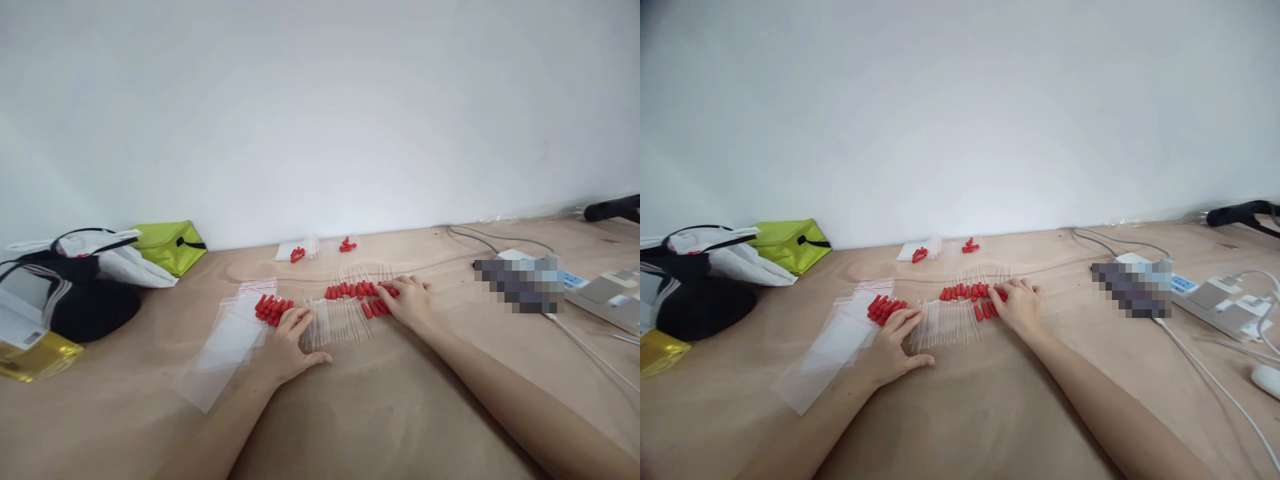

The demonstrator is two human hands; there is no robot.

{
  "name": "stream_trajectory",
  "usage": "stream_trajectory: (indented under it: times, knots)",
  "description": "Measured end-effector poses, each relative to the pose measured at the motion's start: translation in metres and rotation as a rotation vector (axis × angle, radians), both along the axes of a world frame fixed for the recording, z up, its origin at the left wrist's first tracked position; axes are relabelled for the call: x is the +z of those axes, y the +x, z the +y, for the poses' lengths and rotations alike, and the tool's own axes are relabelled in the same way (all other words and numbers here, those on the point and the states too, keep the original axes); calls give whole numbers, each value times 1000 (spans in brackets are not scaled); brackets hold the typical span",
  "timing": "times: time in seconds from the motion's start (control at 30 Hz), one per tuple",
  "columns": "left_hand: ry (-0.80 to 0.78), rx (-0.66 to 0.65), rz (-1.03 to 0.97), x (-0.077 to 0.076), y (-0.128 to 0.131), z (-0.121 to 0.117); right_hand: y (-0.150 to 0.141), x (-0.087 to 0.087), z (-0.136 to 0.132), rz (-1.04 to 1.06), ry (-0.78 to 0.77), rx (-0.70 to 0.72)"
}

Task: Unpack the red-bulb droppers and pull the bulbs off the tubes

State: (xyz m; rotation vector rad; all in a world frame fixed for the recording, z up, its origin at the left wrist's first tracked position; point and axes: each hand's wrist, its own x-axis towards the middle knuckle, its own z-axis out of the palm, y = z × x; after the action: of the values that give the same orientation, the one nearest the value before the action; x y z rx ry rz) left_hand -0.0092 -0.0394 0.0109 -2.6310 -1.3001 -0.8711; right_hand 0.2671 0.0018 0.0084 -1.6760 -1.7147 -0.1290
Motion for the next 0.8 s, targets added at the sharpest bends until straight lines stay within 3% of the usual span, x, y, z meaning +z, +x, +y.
stream_trajectory:
  times: [0.2,0.53,0.8]
  knots:
    - [58,-27,129,4,-15,5,-20,4,21,-82,-114,-48]
    - [153,33,113,-1,-15,11,-29,2,21,-101,-98,-46]
    - [174,77,77,2,-15,8,-23,2,8,118,1,-59]
